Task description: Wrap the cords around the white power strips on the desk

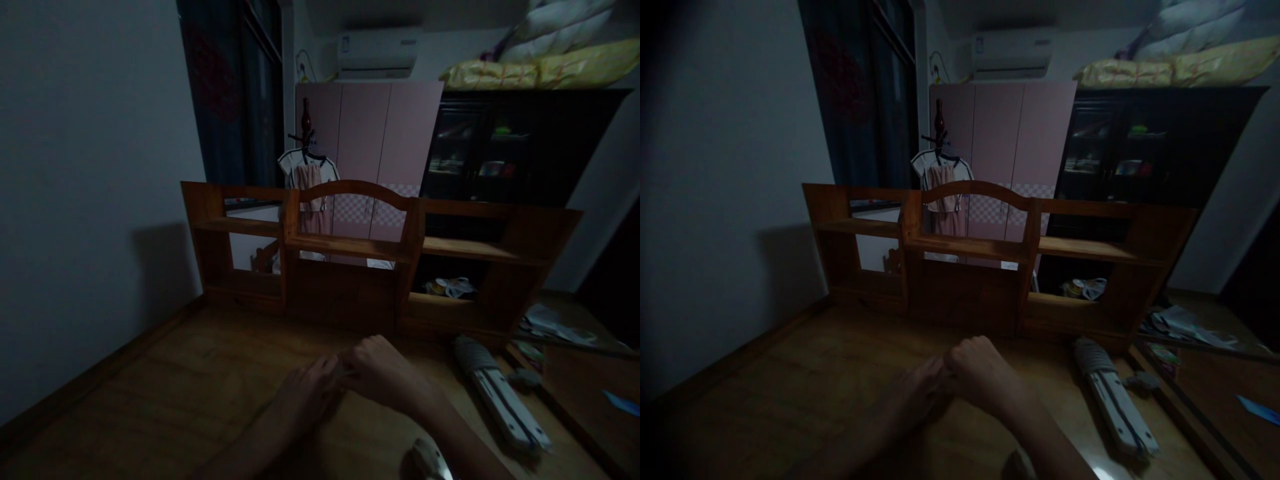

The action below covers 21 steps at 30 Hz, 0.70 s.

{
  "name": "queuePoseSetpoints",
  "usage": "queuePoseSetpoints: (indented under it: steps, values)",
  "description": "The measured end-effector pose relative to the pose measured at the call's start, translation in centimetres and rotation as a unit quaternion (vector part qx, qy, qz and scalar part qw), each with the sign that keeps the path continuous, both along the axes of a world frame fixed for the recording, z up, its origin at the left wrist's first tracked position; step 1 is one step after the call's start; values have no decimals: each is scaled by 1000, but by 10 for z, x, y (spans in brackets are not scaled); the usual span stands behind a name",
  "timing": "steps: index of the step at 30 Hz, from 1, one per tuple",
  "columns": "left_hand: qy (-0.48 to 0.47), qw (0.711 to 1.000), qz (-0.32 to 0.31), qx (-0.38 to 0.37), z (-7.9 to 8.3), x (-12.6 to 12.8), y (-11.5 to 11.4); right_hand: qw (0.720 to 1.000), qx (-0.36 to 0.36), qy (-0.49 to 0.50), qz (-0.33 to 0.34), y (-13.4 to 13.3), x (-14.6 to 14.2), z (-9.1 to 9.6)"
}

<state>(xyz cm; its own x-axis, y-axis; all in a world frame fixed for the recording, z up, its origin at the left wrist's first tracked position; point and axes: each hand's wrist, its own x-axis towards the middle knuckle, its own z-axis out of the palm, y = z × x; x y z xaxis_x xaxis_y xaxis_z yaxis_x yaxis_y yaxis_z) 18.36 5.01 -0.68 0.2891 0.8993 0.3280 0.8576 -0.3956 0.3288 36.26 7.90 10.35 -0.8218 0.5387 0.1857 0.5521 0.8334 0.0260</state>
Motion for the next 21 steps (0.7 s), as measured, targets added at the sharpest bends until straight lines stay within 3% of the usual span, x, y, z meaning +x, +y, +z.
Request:
queuePoseSetpoints:
  steps: [4, 10, 17, 21]
  values:
    - [72, 997, -23, 5, 3, -3, 2, 994, -113, 0, 5, 12, 11, 4]
    - [126, 990, -38, 50, 8, 1, 1, 959, -281, 12, 37, 27, 29, 12]
    - [178, 977, -54, 100, 7, 2, 1, 960, -273, 22, 52, 32, 41, 12]
    - [208, 961, -82, 161, -2, -1, 5, 964, -265, 33, 10, 39, 49, 9]
